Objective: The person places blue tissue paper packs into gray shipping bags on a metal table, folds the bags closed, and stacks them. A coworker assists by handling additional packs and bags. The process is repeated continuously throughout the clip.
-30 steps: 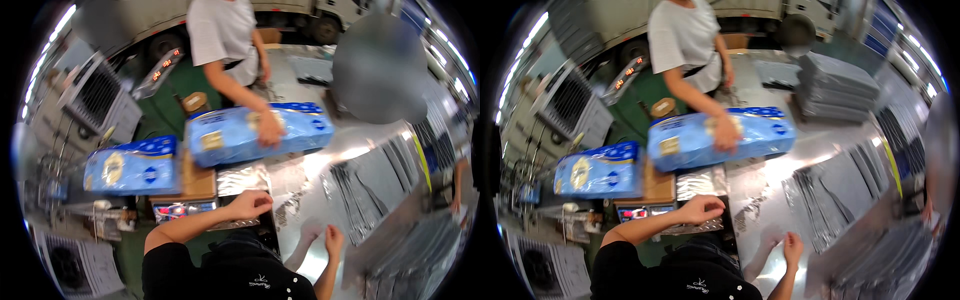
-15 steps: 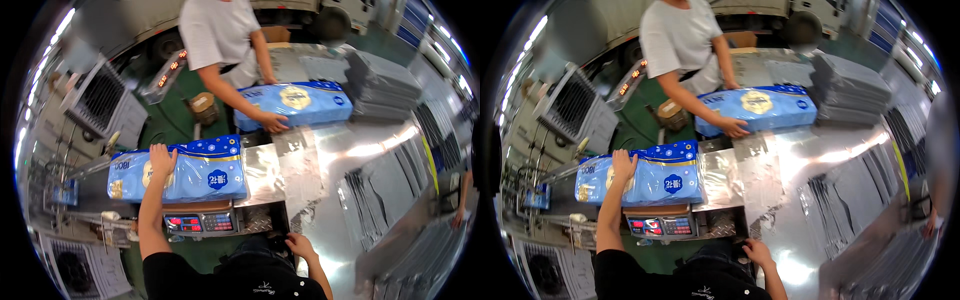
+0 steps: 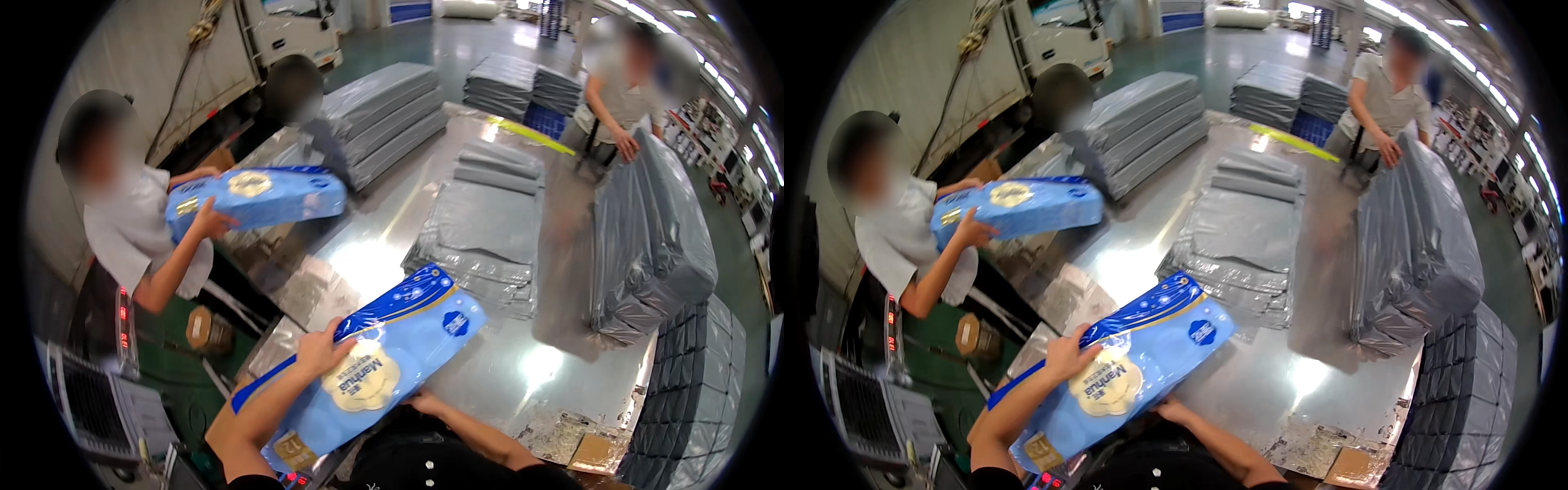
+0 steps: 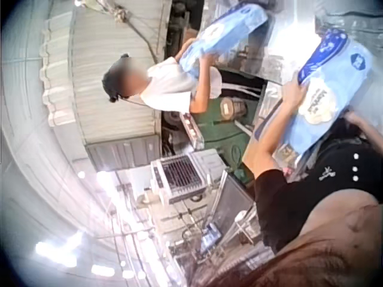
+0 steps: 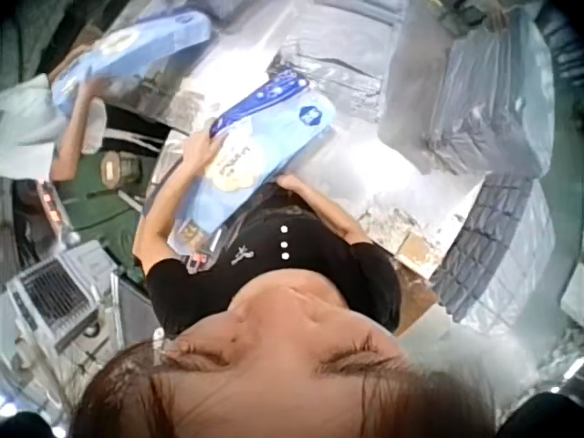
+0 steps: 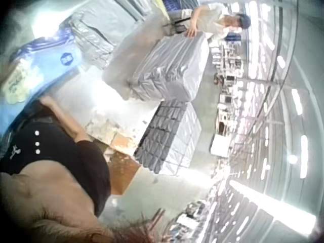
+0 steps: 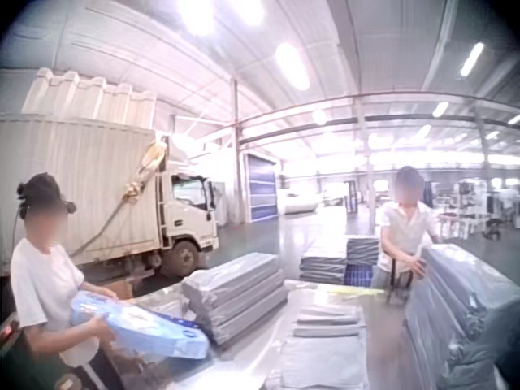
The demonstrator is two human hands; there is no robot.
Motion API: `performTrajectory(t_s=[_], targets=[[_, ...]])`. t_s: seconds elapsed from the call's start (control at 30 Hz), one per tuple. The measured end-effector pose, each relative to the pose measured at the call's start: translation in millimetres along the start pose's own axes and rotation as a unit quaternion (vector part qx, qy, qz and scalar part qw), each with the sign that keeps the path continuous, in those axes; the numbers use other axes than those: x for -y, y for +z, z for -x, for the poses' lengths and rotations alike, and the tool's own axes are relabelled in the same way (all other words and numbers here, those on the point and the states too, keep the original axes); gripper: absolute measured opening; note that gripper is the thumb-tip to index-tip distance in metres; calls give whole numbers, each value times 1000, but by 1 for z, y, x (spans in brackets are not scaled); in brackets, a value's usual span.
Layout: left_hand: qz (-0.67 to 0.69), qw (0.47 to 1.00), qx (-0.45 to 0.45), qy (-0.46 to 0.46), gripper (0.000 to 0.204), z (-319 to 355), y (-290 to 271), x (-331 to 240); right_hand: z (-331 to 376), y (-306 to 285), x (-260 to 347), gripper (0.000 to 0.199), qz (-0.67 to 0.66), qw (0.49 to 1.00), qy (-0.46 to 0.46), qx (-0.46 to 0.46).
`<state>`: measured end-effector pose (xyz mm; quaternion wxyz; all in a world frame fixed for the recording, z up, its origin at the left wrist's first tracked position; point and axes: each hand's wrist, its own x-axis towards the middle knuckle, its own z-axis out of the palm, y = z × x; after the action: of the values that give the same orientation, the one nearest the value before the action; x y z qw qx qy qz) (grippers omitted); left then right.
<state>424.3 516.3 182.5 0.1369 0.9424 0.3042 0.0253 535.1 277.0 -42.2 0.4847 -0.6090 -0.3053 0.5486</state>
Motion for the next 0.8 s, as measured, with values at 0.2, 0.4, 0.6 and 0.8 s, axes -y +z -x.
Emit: performTrajectory(t_s=[0.2, 0.4, 0.6, 0.8], targets=[[459, 886, -16, 60, 51, -151, 40, -122, 77, -127, 134, 66, -180, 936, -182, -240], [639, 737, 189, 114, 36, -190, 153, -277, 127, -192, 318, 74, 382, 699, -244, -553], [264, 958, 62, 90, 19, -223, 223, -207, 120, -218, 114, 75, 553, 697, 1, -456], [123, 954, -154, 226, 12, -375, 191, -197, 110, -303, 113, 71, 299, 780, 148, -529]])
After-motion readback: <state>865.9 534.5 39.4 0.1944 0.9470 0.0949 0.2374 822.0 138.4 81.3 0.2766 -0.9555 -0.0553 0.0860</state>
